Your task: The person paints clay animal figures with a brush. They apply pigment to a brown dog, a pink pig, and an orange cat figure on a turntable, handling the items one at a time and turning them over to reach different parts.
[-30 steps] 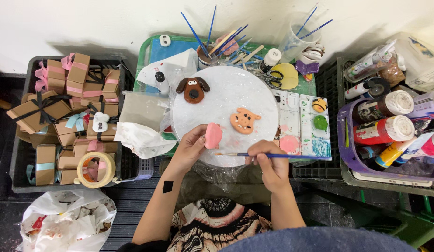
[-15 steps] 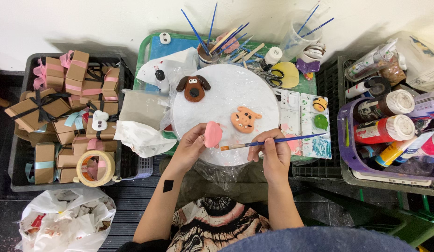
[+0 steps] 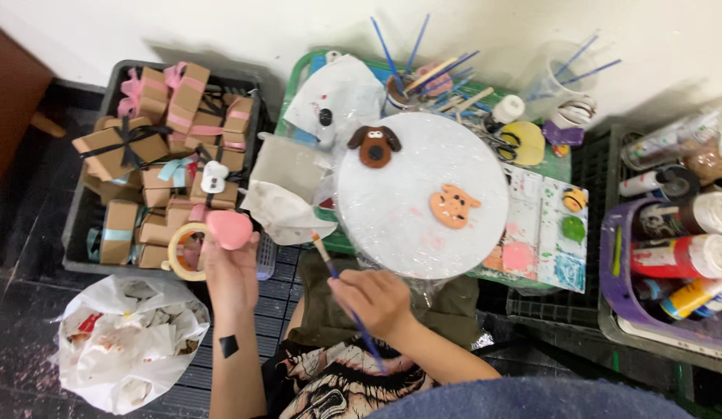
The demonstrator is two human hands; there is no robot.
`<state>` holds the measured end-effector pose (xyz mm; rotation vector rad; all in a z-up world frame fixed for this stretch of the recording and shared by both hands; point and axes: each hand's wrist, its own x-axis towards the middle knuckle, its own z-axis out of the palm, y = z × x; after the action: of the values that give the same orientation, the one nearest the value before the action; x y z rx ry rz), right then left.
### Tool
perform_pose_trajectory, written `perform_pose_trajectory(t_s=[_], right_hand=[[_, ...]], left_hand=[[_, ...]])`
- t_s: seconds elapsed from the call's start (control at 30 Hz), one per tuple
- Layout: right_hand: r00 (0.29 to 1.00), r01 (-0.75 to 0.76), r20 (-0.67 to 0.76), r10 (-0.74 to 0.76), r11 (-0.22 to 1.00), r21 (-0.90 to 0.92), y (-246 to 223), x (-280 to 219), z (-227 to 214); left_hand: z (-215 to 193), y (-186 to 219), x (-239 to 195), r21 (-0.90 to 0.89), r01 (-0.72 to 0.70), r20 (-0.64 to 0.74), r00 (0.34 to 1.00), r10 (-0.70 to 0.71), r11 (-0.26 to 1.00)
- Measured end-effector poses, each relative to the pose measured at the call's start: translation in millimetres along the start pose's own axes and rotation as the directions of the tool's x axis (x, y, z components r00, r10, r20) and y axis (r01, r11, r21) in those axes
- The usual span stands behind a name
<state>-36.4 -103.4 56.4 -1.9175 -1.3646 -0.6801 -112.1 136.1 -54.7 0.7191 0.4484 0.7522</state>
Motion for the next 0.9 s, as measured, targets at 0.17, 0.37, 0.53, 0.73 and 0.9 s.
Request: perform_pose_trajectory(t_s=[0.17,0.37,0.53,0.73,0.9], right_hand=[[0.995,0.068,0.073,-0.07,0.997,0.021,-7.8,-1.1,43.9],[0.998,0.013,0.059,-0.016,0.998,0.06,-4.9,-11.1,66.7],[0.999,-0.018,0.046,0.014,0.997,0.08,-1.6,-17.4,70.4],[0.995,-0.024,0.102,0.016,0.997,0.077,2.1,-22.4,71.4],[0.995,-0.023,0.095,0.014,0.996,0.087,4.3,-26.6,66.9]], left_hand=[[-21.7,-34.3,-8.3,0.036,0.107,0.024,0.994,-0.108,0.994],[-14.0,-46.4,-16.9,-0.146,0.185,0.105,0.98,-0.171,0.972],[-9.3,-37.5,-18.9,-0.147,0.191,0.123,0.977,-0.174,0.97],[-7.6,-40.3,-20.9,-0.168,0.168,0.163,0.977,-0.14,0.971],[-4.8,-38.8,-18.3,-0.142,0.165,0.135,0.98,-0.147,0.976]])
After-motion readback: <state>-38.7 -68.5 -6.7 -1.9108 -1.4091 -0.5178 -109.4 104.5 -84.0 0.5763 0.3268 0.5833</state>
